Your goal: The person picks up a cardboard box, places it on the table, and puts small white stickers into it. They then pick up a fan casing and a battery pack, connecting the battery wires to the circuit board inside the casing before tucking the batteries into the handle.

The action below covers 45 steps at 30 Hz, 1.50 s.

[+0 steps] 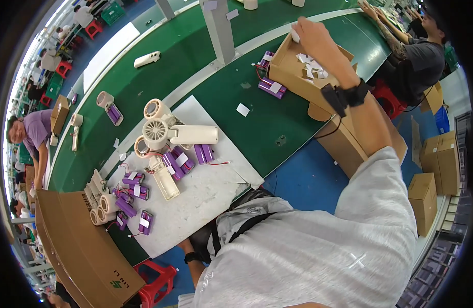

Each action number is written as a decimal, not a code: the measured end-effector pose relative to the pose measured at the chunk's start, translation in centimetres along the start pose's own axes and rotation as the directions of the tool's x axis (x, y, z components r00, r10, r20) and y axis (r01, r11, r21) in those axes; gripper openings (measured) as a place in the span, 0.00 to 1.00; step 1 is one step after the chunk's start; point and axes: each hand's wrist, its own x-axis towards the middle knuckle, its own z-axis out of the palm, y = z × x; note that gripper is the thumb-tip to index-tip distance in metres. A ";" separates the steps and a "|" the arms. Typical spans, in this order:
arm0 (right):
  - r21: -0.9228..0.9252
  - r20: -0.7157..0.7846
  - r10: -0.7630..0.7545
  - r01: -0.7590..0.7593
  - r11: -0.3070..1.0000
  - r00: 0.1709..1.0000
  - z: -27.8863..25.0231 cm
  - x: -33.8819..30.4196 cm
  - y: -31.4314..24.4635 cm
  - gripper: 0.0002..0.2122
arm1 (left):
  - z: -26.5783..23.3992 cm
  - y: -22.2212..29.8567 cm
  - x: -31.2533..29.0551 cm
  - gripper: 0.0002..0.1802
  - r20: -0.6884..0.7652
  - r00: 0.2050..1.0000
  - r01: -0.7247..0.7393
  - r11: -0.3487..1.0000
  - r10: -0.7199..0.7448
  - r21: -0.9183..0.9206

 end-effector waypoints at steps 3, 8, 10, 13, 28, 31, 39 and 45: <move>-0.247 0.386 0.261 -0.174 0.953 0.884 0.4 0.5 1.0 0.15 | 0.2 0.1 0.7 0.25 0.018 1.000 0.016 1.000 -0.017 0.018; -0.258 0.207 -0.313 0.360 0.896 0.927 2.2 -0.1 -3.6 0.16 | 0.8 0.8 0.2 0.24 0.039 0.996 0.079 0.995 -0.082 0.062; 0.047 0.294 -0.522 0.533 0.845 0.801 4.7 -1.9 -7.3 0.17 | 0.7 0.4 -0.6 0.24 0.038 0.993 0.106 0.991 -0.109 0.076; 0.251 0.515 -0.453 0.377 0.891 0.728 8.9 -6.3 -8.6 0.16 | 1.2 0.1 -0.7 0.24 0.079 0.991 0.105 0.990 -0.113 0.096; -0.069 0.380 0.000 0.028 0.997 0.925 -1.4 -2.0 0.4 0.15 | 0.2 -3.7 -0.8 0.23 0.240 0.963 0.075 0.975 -0.126 0.208; -0.140 0.127 0.029 -0.011 0.990 0.991 -1.6 -6.6 1.2 0.17 | 0.5 -4.3 0.0 0.23 0.275 0.954 0.061 0.974 -0.121 0.217; -0.291 0.412 0.296 -0.183 0.939 0.862 -1.5 -11.9 -0.4 0.16 | 0.2 -5.4 0.0 0.22 0.333 0.936 0.023 0.962 -0.117 0.272; -0.386 0.232 0.284 -0.180 0.905 0.930 -0.1 -9.5 4.8 0.14 | -0.1 -5.2 -0.5 0.22 0.375 0.921 -0.018 0.949 -0.107 0.315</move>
